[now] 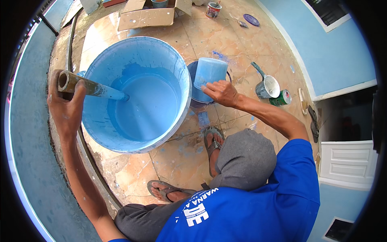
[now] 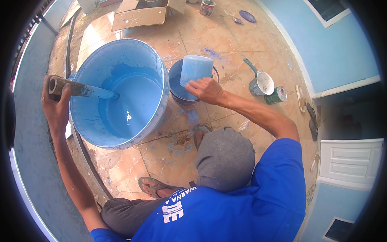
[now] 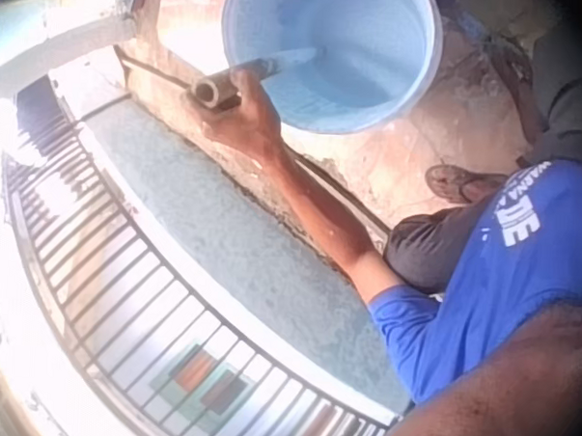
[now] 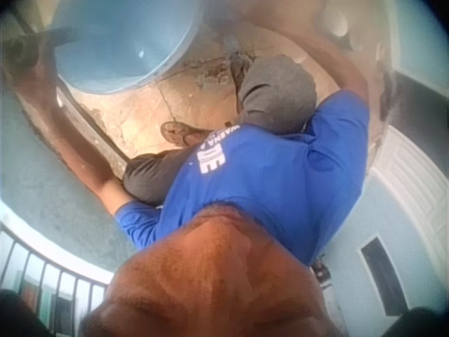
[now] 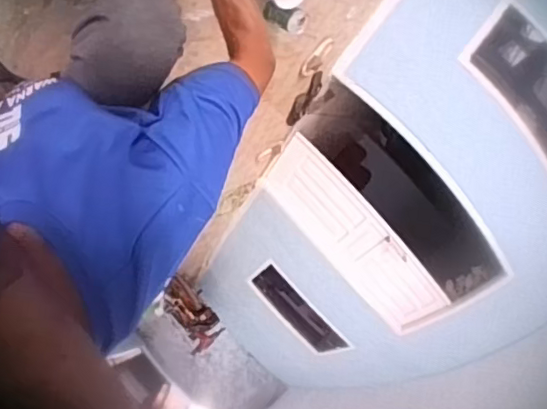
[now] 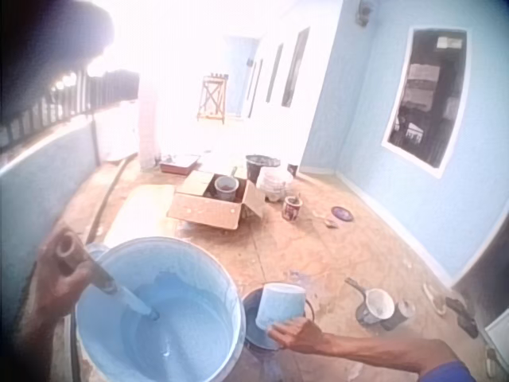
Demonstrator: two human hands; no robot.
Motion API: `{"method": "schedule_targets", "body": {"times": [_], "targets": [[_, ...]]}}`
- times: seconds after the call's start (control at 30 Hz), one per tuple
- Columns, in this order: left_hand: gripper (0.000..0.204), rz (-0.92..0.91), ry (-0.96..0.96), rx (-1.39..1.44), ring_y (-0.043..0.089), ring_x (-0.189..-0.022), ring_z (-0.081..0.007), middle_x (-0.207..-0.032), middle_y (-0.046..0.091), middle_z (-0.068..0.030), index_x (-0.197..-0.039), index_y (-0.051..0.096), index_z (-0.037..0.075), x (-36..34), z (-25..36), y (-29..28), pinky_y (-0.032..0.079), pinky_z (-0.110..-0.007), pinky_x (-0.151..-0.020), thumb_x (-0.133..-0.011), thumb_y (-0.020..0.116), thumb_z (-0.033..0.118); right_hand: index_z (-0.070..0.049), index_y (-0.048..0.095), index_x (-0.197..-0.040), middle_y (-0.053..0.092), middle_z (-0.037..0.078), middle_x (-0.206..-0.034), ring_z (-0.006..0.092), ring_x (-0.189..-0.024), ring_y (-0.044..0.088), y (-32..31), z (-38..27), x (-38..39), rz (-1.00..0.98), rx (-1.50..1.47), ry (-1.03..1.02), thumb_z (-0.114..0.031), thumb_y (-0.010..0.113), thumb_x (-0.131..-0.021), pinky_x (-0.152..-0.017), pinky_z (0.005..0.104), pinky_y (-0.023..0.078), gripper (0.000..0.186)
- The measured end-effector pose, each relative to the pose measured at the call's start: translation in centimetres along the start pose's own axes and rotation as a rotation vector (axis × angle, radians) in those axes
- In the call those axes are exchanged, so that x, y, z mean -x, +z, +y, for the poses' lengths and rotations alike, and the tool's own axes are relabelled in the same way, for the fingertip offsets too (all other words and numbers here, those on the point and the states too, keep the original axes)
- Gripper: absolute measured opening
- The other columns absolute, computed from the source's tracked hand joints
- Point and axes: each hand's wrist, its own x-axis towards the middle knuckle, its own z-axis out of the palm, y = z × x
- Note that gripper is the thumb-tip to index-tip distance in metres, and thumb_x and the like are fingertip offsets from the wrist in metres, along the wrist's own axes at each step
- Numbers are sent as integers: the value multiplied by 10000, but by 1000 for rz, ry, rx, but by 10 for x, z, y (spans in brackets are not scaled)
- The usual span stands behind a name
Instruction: The person mixes light blue paint in a large bucket using a manual roller handle. They pour additional paint from a smaller container into the bucket and continue stirring. The person also scoops paint from the large bucket into a smaller container using a cup.
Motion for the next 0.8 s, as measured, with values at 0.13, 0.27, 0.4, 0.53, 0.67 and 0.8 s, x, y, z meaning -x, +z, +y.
{"method": "schedule_targets", "body": {"times": [0.13,0.27,0.4,0.53,0.67,0.8], "targets": [[246,-3,0,-15,573,-817,-106,-886,602,-27,-1075,610,13,1,0,-1,499,-255,-781,-871,708,109,-80,685,-1091,598,9,-779,131,-616,614,0,0,-1,-16,-10,0,-92,701,-819,-528,302,453,273],[275,-10,6,-36,573,-820,-105,-895,606,-26,-1104,613,2,1,2,-2,500,-253,-782,-870,713,104,-83,683,-1084,597,7,-779,136,-620,617,0,1,0,-16,-15,1,-90,697,-822,-533,302,456,263],[310,6,-23,-11,583,-834,-109,-912,618,-34,-1141,616,-11,3,3,-1,511,-261,-797,-868,715,97,-103,654,-1014,580,3,-776,131,-624,625,-3,0,-3,-3,-8,5,-106,673,-828,-524,293,462,187],[330,-7,-41,-16,595,-848,-116,-923,631,-48,-1157,616,-19,3,5,-2,523,-274,-807,-866,716,101,-113,638,-985,570,0,-775,129,-624,629,-4,0,-5,-20,-12,13,-110,657,-834,-517,285,465,152],[342,-12,-41,-23,606,-855,-125,-934,642,-62,-1159,614,-26,3,4,-1,529,-284,-805,-864,717,114,-107,644,-1014,558,5,-764,134,-621,625,-5,1,-4,-23,-23,8,-105,668,-833,-516,292,461,182],[336,-18,-35,-39,613,-862,-133,-943,645,-64,-1155,617,-26,3,4,-2,534,-293,-818,-867,714,117,-102,643,-1021,557,10,-762,139,-625,631,-5,0,-5,-32,-36,13,-99,671,-829,-519,298,469,194]]}}
